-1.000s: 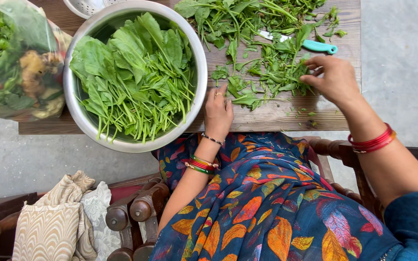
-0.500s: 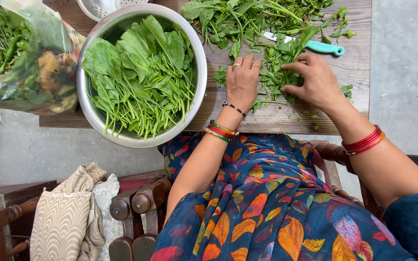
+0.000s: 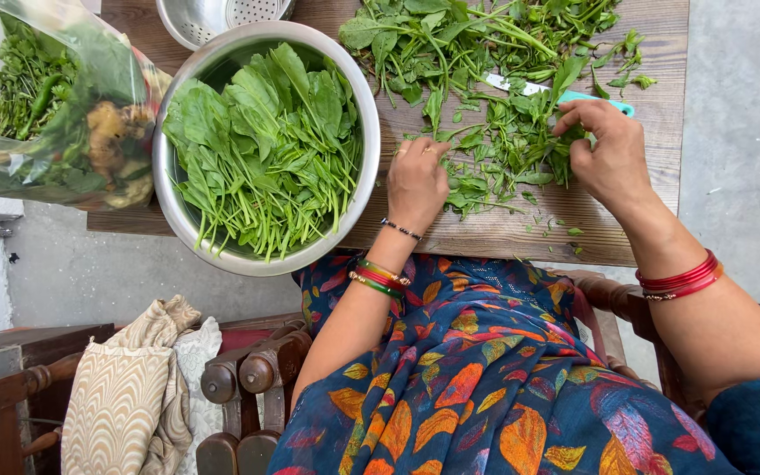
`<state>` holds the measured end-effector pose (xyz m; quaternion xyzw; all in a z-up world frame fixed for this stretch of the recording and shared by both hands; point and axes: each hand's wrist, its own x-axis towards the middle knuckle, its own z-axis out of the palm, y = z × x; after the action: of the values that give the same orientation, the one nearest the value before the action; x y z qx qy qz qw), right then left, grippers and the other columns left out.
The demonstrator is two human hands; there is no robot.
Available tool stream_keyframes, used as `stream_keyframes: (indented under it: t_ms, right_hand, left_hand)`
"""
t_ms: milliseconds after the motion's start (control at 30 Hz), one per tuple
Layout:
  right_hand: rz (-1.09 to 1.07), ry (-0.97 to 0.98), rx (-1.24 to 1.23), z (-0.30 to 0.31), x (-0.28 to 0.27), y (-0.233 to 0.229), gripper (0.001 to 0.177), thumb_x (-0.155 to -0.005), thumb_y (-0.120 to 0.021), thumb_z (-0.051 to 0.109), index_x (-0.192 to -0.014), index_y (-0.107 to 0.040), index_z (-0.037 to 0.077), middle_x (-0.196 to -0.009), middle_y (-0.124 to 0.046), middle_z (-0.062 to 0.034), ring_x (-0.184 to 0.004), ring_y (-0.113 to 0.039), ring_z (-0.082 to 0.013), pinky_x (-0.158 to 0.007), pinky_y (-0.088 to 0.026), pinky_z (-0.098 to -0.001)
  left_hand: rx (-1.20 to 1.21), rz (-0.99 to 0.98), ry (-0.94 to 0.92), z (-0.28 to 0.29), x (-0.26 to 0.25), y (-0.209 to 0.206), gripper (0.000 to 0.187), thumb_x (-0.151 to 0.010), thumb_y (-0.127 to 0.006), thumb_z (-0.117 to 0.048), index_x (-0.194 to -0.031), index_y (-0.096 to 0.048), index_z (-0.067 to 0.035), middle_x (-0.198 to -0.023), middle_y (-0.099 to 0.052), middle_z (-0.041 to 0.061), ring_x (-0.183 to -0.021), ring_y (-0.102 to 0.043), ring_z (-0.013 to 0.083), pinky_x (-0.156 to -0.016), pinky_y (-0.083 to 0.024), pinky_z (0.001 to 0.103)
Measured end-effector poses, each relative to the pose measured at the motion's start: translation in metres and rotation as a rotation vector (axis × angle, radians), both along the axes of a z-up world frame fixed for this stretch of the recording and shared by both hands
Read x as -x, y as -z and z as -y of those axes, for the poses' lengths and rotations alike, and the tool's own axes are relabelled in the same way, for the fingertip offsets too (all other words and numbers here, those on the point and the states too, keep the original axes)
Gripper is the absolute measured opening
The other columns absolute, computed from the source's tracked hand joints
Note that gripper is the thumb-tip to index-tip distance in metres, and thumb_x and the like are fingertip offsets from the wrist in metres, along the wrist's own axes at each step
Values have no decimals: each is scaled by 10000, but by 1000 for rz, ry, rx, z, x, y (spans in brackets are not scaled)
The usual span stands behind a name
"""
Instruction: The person sits at a table and repeatedly picks up spinach leaves, removes stems and unwanted parts by hand, and places the cleaned leaves into a metal bowl. Discarded stems and trimmings accumulate on the table beside the bowl.
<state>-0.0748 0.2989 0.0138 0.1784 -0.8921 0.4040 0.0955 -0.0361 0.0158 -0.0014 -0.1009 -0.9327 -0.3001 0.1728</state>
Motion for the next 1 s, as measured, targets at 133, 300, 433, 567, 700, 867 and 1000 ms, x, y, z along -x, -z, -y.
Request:
stream_keyframes:
  t_ms: [133,300,433,567,700,867,1000]
  right_hand:
    - [170,158,181,1,5,-2,261,-931,-517,-82,-1133,-640,28,-1203,-720,-99,-987,-750,-197,-729,-551,-302]
    - [-6,146,-21,-1,3,-7,256,-940,-614,-99,-1121,-727,44,-1171,-698,-132,-882,-688,-229,-748,-576,-321]
    - [-65,-99,-118,5,-2,-9,307,-762,-723,-29,-1051,-759,67,-1159,-672,-141,-937,-658,-270,-797,-559,-368]
    - [40,-101,-97,4,1,-1,230,-788,-800,54,-1013,-765,84,-1107,-693,-100,-913,-649,-236,-778,-552,-351]
    - [381,13,54,-7,10,10,234,-913,-838,148,-1111,-770,44,-891,-715,-86,-753,-595,-174,-685,-500,-322]
    - [742,-103,557,-12,14,19,238,-996,-667,87,-1208,-702,-14,-982,-744,-106,-774,-671,-118,-674,-540,-238]
    - [885,-129,743,-9,15,21,260,-1026,-610,48,-1256,-622,-71,-1084,-751,-185,-884,-734,-183,-757,-601,-274]
  left_hand:
    - [92,25,4,-24,32,7,151,-810,-739,-70,-961,-746,-61,-971,-659,109,-992,-609,309,-865,-481,453]
    - [11,44,-16,-30,38,16,65,-811,-739,-93,-874,-736,-76,-890,-675,94,-913,-643,304,-822,-500,448]
    - [-347,212,-51,-27,34,18,101,-876,-722,-45,-976,-709,-39,-849,-715,97,-816,-716,244,-718,-563,381]
    - [-808,410,26,-29,27,10,155,-959,-632,13,-1114,-620,4,-887,-754,90,-773,-736,160,-672,-597,270]
    - [-901,376,64,-16,8,-20,130,-985,-609,19,-1112,-635,5,-939,-751,84,-842,-766,135,-688,-647,249]
    - [-589,192,-208,55,-21,-86,129,-976,-649,1,-1098,-682,-25,-969,-759,93,-811,-764,149,-678,-643,260]
    - [261,-184,-408,104,-43,-130,257,-897,-714,-15,-1154,-712,-22,-1073,-724,145,-877,-715,296,-773,-578,386]
